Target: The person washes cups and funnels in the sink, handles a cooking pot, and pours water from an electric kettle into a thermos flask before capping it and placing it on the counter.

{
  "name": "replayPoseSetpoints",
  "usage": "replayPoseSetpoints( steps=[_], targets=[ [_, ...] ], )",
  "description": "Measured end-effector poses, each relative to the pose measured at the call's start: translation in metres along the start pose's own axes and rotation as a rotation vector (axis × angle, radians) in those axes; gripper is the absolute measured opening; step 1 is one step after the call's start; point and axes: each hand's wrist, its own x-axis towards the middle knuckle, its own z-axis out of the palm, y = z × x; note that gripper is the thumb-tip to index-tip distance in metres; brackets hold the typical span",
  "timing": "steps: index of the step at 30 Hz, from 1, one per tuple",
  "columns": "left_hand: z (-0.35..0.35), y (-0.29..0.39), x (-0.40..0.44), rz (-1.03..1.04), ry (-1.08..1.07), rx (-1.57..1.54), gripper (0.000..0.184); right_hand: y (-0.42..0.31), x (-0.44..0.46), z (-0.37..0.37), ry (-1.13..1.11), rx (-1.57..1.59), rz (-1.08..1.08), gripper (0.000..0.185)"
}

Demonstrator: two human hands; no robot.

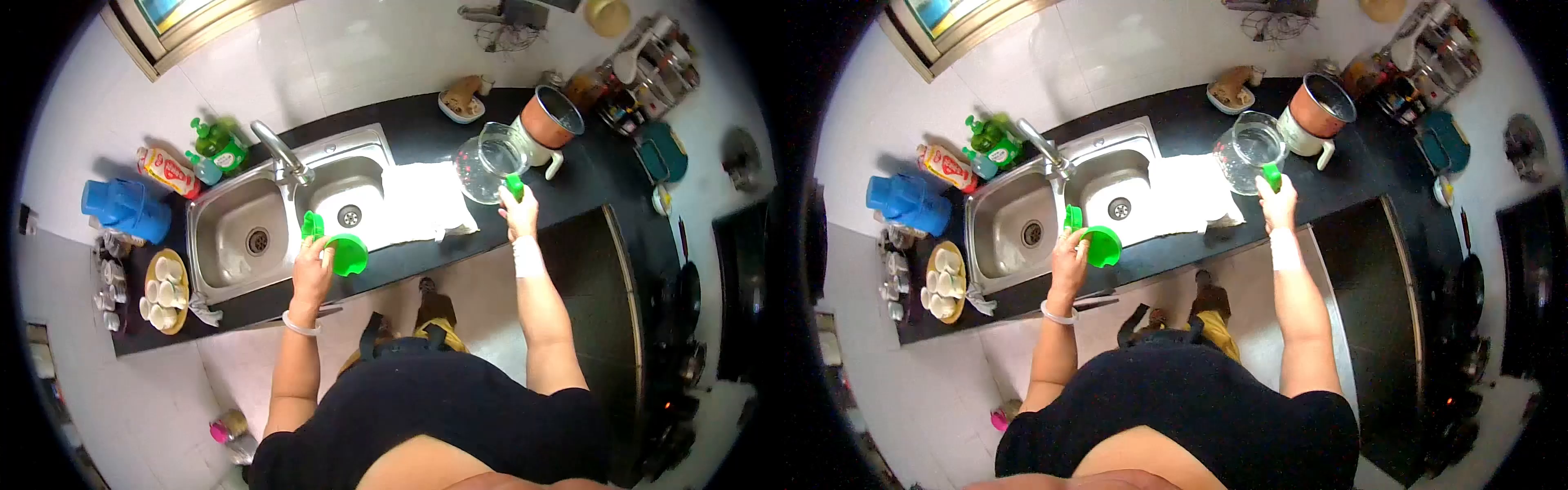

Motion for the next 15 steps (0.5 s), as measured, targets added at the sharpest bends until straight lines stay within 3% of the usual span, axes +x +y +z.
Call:
replayPoseSetpoints(
  steps=[2,3,5,9,15],
  targets=[
    [0.002,0.011,-0.025,-0.08,-0.006,-0.005,0.023,0.012,0.009,0.002,-0.017,-0.124,-0.062,0.022],
    [0.008,-0.008,0.054,-0.038,0.062,0.134,0.023,0.044,0.093,0.072,-0.059,0.018,-0.081,0.021],
    [0.042,-0.004,0.022,-0.142,0.017,0.114,0.022,0.08,0.097,0.047,-0.09,-0.095,-0.058,0.019],
    [0.071,0.04,0.07,-0.178,0.019,0.115,0.023,0.082,0.158,0.063,-0.159,-0.214,-0.145,0.019],
    [0.121,0.059,0.147,-0.004,0.0,0.168,0.026,0.085,0.191,0.075,-0.208,-0.176,-0.148,0.023]
  ],
)
